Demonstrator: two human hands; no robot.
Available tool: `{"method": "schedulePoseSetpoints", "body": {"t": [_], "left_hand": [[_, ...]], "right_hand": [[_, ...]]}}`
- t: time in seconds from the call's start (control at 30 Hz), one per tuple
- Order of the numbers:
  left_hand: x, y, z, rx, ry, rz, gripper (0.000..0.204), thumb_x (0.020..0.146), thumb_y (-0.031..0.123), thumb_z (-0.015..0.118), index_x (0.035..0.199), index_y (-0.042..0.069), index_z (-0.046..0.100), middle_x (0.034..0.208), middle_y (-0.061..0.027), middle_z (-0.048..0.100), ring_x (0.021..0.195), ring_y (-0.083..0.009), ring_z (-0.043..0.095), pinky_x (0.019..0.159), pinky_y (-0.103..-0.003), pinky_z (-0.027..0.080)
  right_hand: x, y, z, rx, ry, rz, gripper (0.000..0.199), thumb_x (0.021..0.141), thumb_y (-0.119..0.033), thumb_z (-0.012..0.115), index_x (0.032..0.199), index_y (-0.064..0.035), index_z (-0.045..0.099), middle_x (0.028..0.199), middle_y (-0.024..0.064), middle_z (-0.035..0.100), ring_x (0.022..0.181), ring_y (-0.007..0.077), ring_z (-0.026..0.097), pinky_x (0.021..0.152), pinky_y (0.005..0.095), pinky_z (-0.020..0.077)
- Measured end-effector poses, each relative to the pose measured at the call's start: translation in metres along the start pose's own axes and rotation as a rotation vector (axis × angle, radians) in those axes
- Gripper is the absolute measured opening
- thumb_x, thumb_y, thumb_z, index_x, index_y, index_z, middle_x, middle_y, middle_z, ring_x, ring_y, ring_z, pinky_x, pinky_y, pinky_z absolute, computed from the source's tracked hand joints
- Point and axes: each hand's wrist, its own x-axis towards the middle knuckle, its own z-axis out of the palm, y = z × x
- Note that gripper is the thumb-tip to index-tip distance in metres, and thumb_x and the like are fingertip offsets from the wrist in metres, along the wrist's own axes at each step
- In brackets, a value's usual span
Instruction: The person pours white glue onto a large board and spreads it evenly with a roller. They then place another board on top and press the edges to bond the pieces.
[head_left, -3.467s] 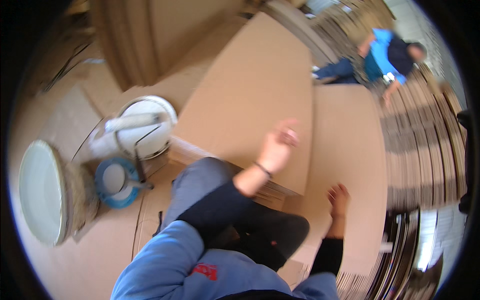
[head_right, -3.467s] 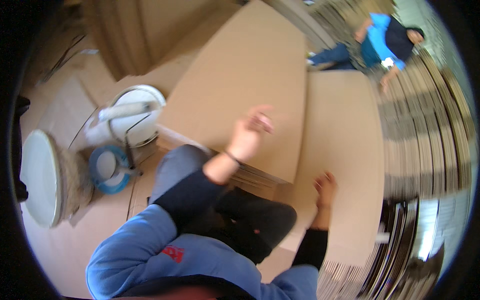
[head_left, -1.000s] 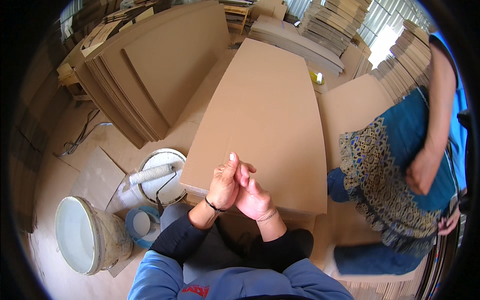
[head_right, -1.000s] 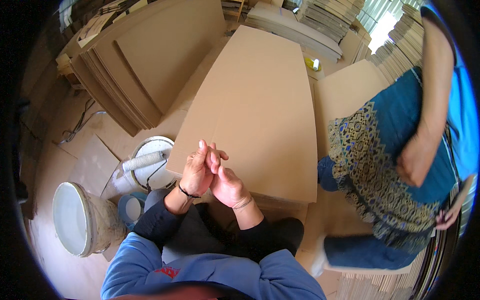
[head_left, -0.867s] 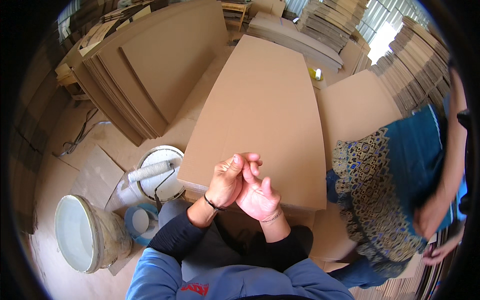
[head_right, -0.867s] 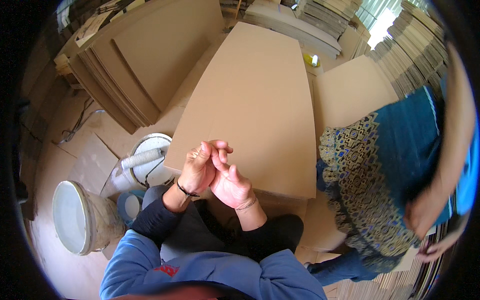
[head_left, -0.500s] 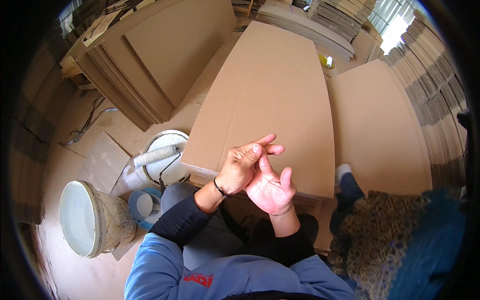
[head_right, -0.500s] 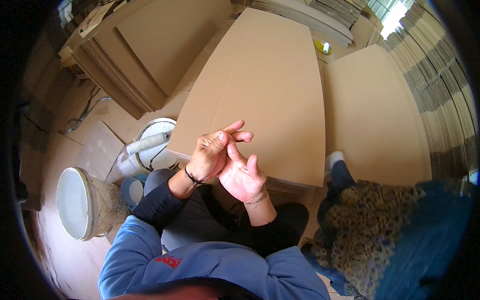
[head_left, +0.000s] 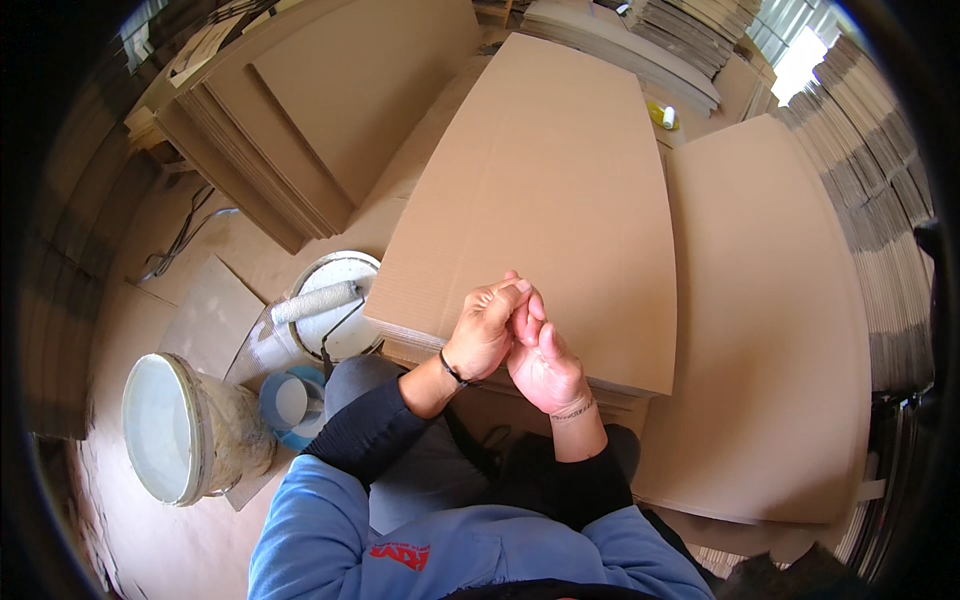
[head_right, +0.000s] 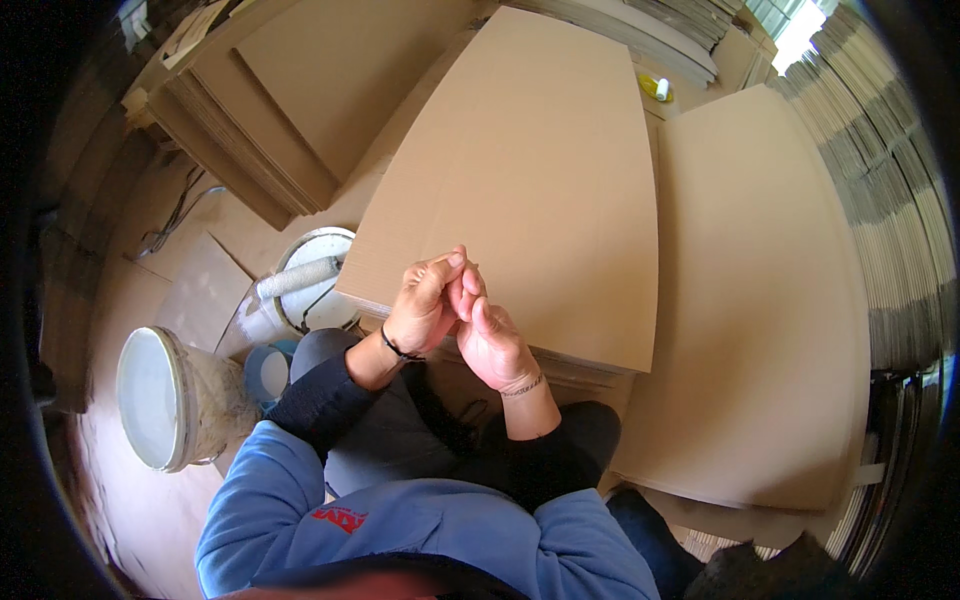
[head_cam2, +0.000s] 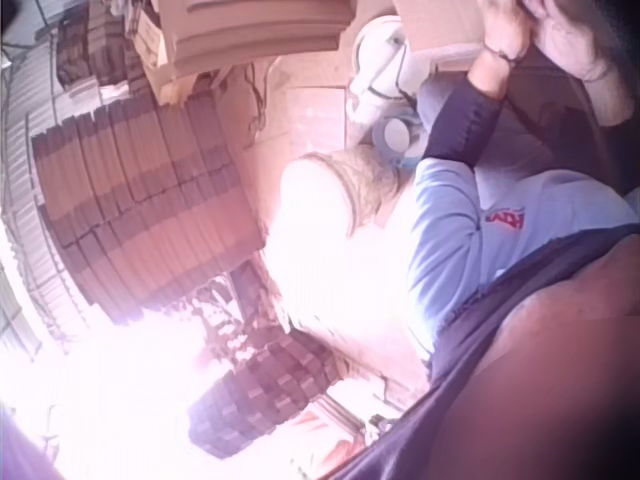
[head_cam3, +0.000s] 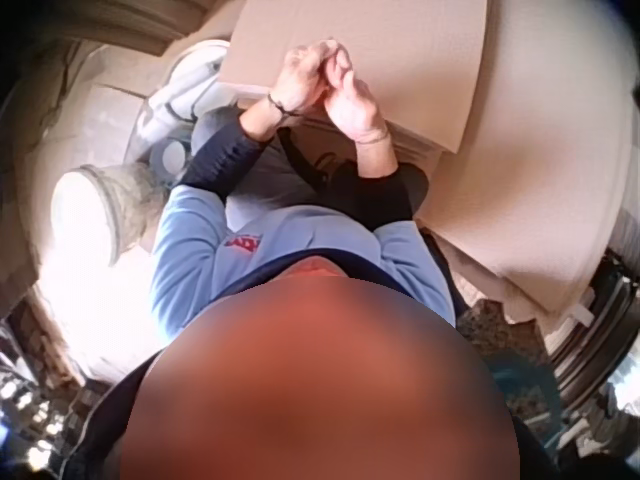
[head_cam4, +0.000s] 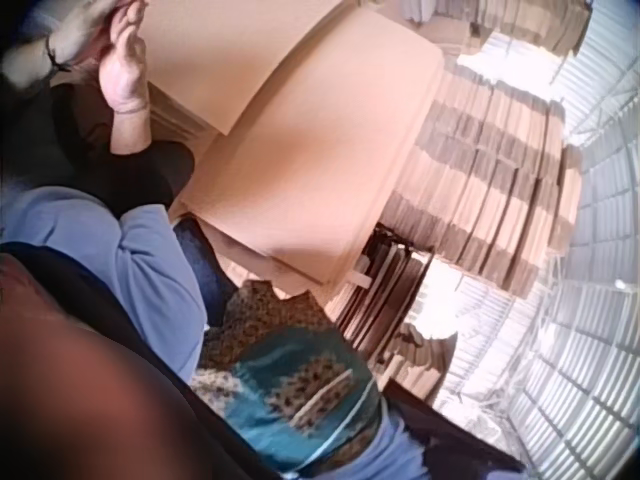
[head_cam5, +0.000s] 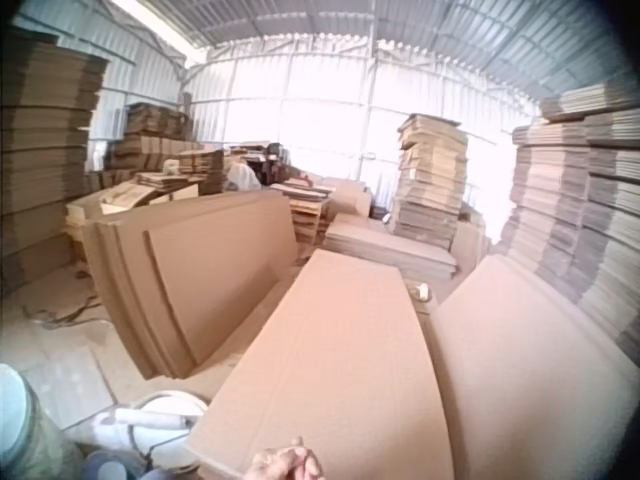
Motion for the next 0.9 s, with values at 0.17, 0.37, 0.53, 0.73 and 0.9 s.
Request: {"method": "schedulePoseSetpoints", "body": {"t": [0.17, 0.37, 0.53, 0.73, 0.9], "left_hand": [[0.002, -0.002, -0.008, 0.001, 0.02, -0.034, 0.043, 0.099, 0.026, 0.046, 0.069, -0.002, 0.06, 0.05, -0.009, 0.053, 0.052, -0.016, 0.053, 0.058, -0.027, 0.045], [0.003, 0.005, -0.015, -0.112, -0.141, -0.091, 0.054, 0.099, 0.042, 0.039, 0.087, -0.005, 0.064, 0.072, -0.0146, 0.065, 0.077, -0.0237, 0.063, 0.077, -0.034, 0.051], [-0.004, 0.012, -0.008, -0.319, -0.284, -0.193, 0.064, 0.1, 0.051, 0.022, 0.13, 0.0, 0.046, 0.114, -0.02, 0.062, 0.102, -0.0276, 0.061, 0.093, -0.039, 0.047], [-0.009, 0.012, -0.003, 0.2, -0.297, 0.131, 0.032, 0.098, 0.025, 0.048, 0.125, 0.01, 0.039, 0.119, -0.0157, 0.061, 0.108, -0.0197, 0.056, 0.091, -0.033, 0.043], [-0.014, 0.019, -0.007, 0.818, -0.156, 0.517, 0.034, 0.09, 0.019, 0.063, 0.12, 0.012, 0.048, 0.114, -0.0079, 0.063, 0.115, -0.0195, 0.055, 0.105, -0.046, 0.023]], "right_hand": [[0.003, 0.006, 0.0, 0.029, 0.038, -0.009, 0.036, 0.092, -0.046, 0.052, 0.104, -0.0123, 0.06, 0.147, 0.0023, 0.027, 0.139, 0.0158, 0.012, 0.114, 0.0371, 0.0071], [0.001, 0.008, 0.01, 0.217, -0.118, -0.057, 0.061, 0.093, -0.056, 0.041, 0.131, -0.0112, 0.054, 0.145, -0.0052, 0.037, 0.138, 0.0171, 0.018, 0.112, 0.0468, 0.0084], [0.002, 0.001, 0.009, 0.183, -0.245, -0.008, 0.072, 0.089, -0.07, 0.026, 0.142, -0.0225, 0.041, 0.157, -0.0085, 0.008, 0.143, 0.0227, 0.001, 0.113, 0.0517, 0.0044], [0.003, -0.007, 0.011, 0.217, -0.273, -0.037, 0.069, 0.094, -0.063, 0.027, 0.139, -0.0142, 0.046, 0.154, -0.0085, 0.022, 0.139, 0.0197, 0.012, 0.112, 0.0473, 0.0096], [-0.001, -0.024, 0.015, -0.164, -0.121, -0.129, 0.065, 0.094, -0.06, 0.033, 0.134, -0.013, 0.051, 0.157, 0.0033, 0.012, 0.142, 0.02, 0.007, 0.113, 0.0443, 0.0079]]}}
